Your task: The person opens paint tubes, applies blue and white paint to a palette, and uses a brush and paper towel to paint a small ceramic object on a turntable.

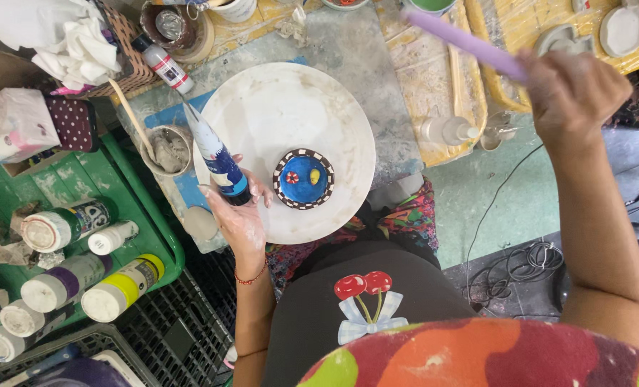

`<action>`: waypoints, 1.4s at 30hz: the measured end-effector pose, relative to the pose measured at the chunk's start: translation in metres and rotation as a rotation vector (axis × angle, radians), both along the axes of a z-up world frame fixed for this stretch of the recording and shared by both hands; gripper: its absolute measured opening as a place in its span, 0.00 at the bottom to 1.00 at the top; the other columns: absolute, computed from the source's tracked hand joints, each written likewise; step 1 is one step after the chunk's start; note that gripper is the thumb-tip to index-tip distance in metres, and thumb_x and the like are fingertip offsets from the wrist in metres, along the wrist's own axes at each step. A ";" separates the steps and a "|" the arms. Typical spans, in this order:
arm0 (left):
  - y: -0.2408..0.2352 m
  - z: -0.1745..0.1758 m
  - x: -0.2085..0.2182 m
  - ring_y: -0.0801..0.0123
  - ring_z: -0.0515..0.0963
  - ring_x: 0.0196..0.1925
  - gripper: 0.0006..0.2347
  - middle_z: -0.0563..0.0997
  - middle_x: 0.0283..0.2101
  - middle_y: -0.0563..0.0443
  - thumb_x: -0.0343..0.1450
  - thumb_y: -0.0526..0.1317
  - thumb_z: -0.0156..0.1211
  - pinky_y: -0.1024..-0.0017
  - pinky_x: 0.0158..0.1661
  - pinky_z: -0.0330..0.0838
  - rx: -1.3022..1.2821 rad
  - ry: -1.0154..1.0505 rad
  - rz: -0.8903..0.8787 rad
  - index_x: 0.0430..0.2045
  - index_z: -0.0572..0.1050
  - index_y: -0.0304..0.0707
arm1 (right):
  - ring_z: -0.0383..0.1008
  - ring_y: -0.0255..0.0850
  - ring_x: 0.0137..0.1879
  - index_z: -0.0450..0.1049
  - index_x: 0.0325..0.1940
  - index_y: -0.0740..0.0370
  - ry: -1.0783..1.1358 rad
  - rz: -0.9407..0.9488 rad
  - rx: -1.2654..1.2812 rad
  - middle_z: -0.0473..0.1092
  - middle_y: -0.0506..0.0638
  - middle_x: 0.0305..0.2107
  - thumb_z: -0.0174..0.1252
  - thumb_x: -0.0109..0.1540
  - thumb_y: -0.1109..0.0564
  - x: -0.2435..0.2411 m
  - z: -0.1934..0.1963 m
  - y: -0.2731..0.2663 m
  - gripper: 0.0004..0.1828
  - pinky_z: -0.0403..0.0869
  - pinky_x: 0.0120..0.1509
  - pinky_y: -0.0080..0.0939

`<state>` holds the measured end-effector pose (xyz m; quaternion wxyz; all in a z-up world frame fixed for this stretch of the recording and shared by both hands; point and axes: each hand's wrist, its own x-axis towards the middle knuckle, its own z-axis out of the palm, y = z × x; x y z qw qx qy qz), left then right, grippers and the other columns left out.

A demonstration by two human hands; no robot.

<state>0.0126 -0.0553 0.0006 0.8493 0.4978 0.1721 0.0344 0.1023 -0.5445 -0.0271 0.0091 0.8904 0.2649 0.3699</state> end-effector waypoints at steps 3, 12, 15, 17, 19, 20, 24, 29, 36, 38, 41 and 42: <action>0.002 0.001 0.003 0.68 0.65 0.31 0.29 0.67 0.31 0.49 0.81 0.60 0.35 0.66 0.34 0.66 0.041 -0.027 0.007 0.60 0.63 0.27 | 0.73 0.38 0.41 0.76 0.59 0.65 0.287 -0.148 0.447 0.74 0.50 0.41 0.49 0.80 0.57 -0.016 0.027 0.024 0.12 0.72 0.46 0.36; 0.022 0.001 -0.002 0.69 0.66 0.30 0.25 0.68 0.31 0.50 0.81 0.57 0.35 0.67 0.31 0.65 0.013 -0.130 0.099 0.57 0.64 0.31 | 0.58 0.29 0.39 0.67 0.57 0.66 0.720 -0.065 1.228 0.65 0.45 0.39 0.53 0.82 0.57 0.001 0.063 0.148 0.08 0.60 0.44 0.29; 0.036 -0.007 -0.012 0.66 0.68 0.30 0.26 0.68 0.29 0.49 0.83 0.58 0.33 0.65 0.32 0.66 0.067 -0.100 0.094 0.55 0.65 0.29 | 0.57 0.27 0.37 0.66 0.53 0.67 0.870 0.006 1.114 0.62 0.44 0.36 0.54 0.81 0.61 0.021 0.046 0.190 0.06 0.60 0.42 0.29; 0.046 -0.013 -0.018 0.66 0.68 0.30 0.26 0.68 0.29 0.48 0.82 0.59 0.32 0.66 0.31 0.67 0.081 -0.029 0.117 0.51 0.66 0.29 | 0.57 0.28 0.36 0.66 0.52 0.66 0.982 -0.008 1.044 0.63 0.45 0.32 0.56 0.80 0.61 0.038 0.032 0.223 0.07 0.59 0.40 0.31; 0.055 -0.016 -0.022 0.66 0.69 0.29 0.25 0.69 0.29 0.47 0.82 0.58 0.32 0.65 0.31 0.67 0.075 0.007 0.138 0.48 0.66 0.31 | 0.59 0.29 0.37 0.66 0.51 0.66 1.025 0.039 1.010 0.65 0.45 0.31 0.57 0.78 0.61 0.051 0.024 0.251 0.07 0.61 0.40 0.32; 0.059 -0.017 -0.024 0.66 0.68 0.30 0.23 0.69 0.29 0.47 0.81 0.58 0.32 0.65 0.31 0.67 0.064 0.009 0.147 0.46 0.64 0.34 | 0.62 0.28 0.38 0.66 0.50 0.67 1.009 0.112 1.002 0.67 0.44 0.32 0.56 0.76 0.63 0.056 0.021 0.261 0.05 0.64 0.43 0.31; 0.065 -0.021 -0.025 0.68 0.69 0.28 0.18 0.69 0.27 0.48 0.82 0.56 0.33 0.66 0.30 0.69 0.152 0.030 0.122 0.40 0.60 0.39 | 0.67 0.34 0.41 0.72 0.54 0.65 1.012 0.147 0.846 0.73 0.49 0.41 0.59 0.79 0.61 0.069 0.018 0.284 0.04 0.69 0.47 0.36; 0.044 -0.009 -0.023 0.66 0.73 0.39 0.17 0.73 0.38 0.45 0.88 0.49 0.34 0.68 0.44 0.70 0.703 -0.065 0.091 0.45 0.65 0.33 | 0.66 0.38 0.53 0.67 0.61 0.64 0.832 0.326 1.037 0.64 0.54 0.55 0.44 0.74 0.37 0.038 0.055 0.294 0.28 0.72 0.53 0.38; -0.012 0.011 -0.001 0.68 0.77 0.36 0.13 0.75 0.39 0.47 0.87 0.44 0.36 0.68 0.41 0.73 0.819 -0.262 -0.216 0.49 0.67 0.34 | 0.67 0.43 0.46 0.60 0.57 0.57 1.182 0.624 1.833 0.64 0.53 0.39 0.46 0.73 0.29 -0.045 0.042 0.310 0.29 0.71 0.57 0.52; -0.021 0.015 0.003 0.75 0.74 0.28 0.15 0.74 0.31 0.54 0.84 0.46 0.34 0.72 0.35 0.69 0.650 -0.106 -0.353 0.47 0.68 0.34 | 0.68 0.46 0.40 0.61 0.53 0.58 1.172 0.548 1.956 0.65 0.55 0.34 0.48 0.73 0.30 -0.051 0.034 0.301 0.28 0.72 0.56 0.57; -0.018 0.017 0.007 0.76 0.69 0.24 0.16 0.72 0.27 0.57 0.85 0.48 0.32 0.76 0.28 0.66 0.293 0.042 -0.367 0.43 0.68 0.38 | 0.71 0.47 0.46 0.64 0.55 0.54 1.174 0.657 1.785 0.66 0.56 0.37 0.50 0.72 0.30 -0.054 0.030 0.290 0.27 0.74 0.64 0.59; -0.018 0.016 0.008 0.77 0.67 0.22 0.16 0.70 0.26 0.57 0.84 0.49 0.33 0.77 0.25 0.64 0.153 0.148 -0.465 0.43 0.68 0.38 | 0.73 0.47 0.44 0.65 0.51 0.55 1.214 0.746 1.747 0.68 0.55 0.35 0.52 0.70 0.32 -0.052 0.031 0.283 0.25 0.76 0.60 0.60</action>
